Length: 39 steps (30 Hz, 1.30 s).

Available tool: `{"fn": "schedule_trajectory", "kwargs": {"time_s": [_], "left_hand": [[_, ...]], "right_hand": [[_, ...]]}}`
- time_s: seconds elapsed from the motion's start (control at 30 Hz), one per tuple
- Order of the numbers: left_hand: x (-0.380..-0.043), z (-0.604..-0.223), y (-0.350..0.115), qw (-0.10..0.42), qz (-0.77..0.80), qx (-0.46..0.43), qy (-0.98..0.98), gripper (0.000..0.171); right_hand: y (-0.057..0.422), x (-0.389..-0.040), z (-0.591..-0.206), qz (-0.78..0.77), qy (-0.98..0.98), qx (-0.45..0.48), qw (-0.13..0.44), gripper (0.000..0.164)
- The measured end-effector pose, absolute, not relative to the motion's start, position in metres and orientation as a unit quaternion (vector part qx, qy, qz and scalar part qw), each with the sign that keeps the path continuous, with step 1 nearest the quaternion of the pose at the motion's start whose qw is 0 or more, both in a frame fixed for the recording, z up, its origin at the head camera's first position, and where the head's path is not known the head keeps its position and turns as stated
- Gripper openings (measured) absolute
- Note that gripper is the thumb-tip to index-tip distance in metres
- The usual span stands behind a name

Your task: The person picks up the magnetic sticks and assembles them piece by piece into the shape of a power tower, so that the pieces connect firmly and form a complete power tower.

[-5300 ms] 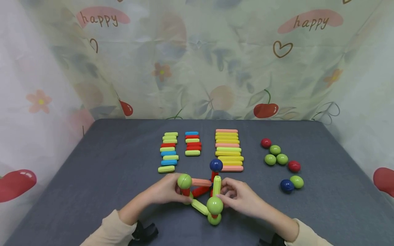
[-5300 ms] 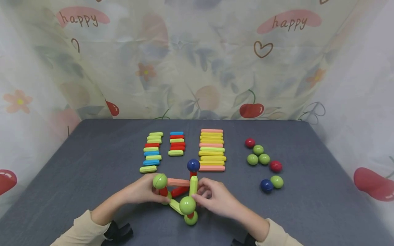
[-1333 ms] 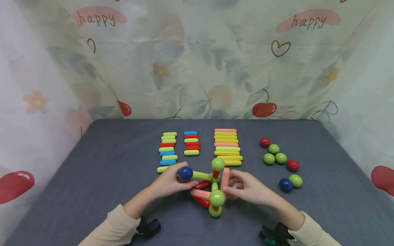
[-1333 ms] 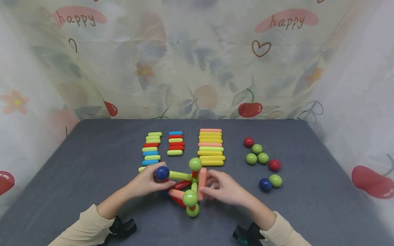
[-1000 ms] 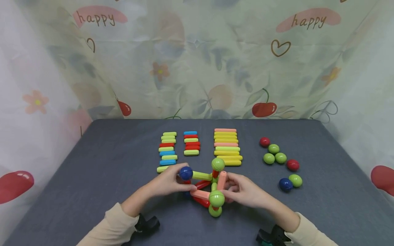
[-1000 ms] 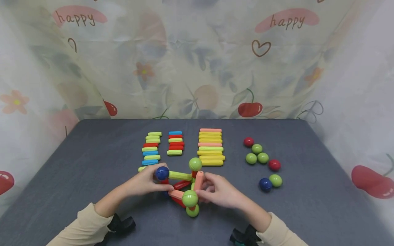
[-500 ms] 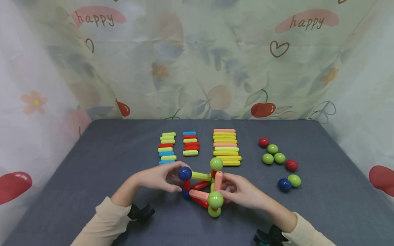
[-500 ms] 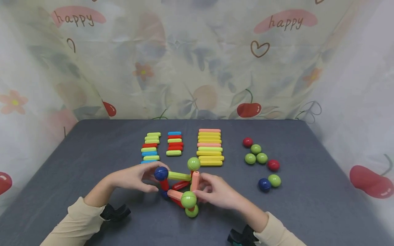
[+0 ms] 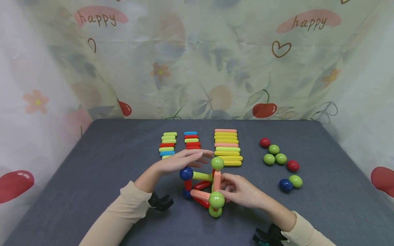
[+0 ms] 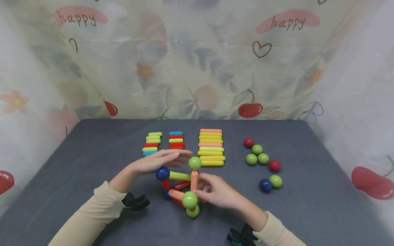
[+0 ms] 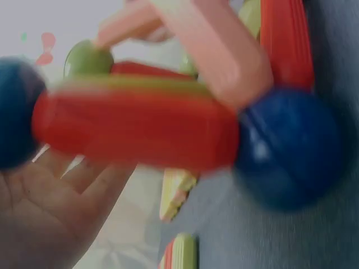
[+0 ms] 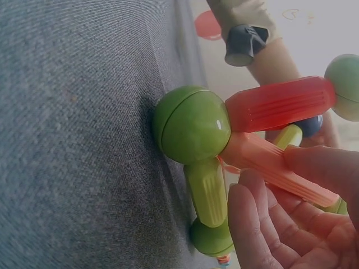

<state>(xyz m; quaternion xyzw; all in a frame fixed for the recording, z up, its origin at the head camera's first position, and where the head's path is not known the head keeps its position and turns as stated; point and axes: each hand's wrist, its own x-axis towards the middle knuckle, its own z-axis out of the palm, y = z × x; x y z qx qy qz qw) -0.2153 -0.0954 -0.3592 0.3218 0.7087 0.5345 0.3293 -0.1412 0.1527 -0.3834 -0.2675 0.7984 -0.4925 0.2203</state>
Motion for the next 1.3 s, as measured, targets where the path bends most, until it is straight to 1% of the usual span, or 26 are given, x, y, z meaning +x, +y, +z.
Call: {"fn": "schedule_trajectory", "kwargs": {"time_s": [0.07,0.13,0.3,0.47,0.83,1.07,1.2,1.3], "left_hand": [[-0.214,-0.357,-0.089,0.345,0.54,0.328,0.695,0.049],[-0.212,-0.356,-0.087,0.349,0.542,0.33,0.69,0.049],[-0.212,-0.356,-0.086,0.342,0.548,0.321,0.692,0.046],[-0.211,-0.357,-0.087,0.34,0.548,0.317,0.695,0.048],[-0.208,-0.357,-0.084,0.336,0.545,0.326,0.695,0.045],[-0.208,-0.361,-0.094,0.305,0.552,0.342,0.696,0.045],[-0.203,-0.369,-0.114,0.288,0.548,0.363,0.696,0.052],[-0.197,-0.374,-0.126,0.267,0.528,0.356,0.724,0.055]], "right_hand": [[0.153,-0.141,-0.384,-0.493,0.798,-0.266,0.222,0.028],[0.153,-0.141,-0.384,-0.493,0.798,-0.264,0.224,0.028],[0.153,-0.141,-0.384,-0.493,0.798,-0.264,0.226,0.028],[0.153,-0.142,-0.383,-0.485,0.804,-0.264,0.223,0.028],[0.153,-0.144,-0.386,-0.473,0.814,-0.256,0.221,0.026],[0.153,-0.144,-0.387,-0.475,0.813,-0.256,0.22,0.026],[0.152,-0.144,-0.388,-0.472,0.816,-0.257,0.212,0.025],[0.153,-0.144,-0.388,-0.467,0.82,-0.258,0.207,0.025]]}}
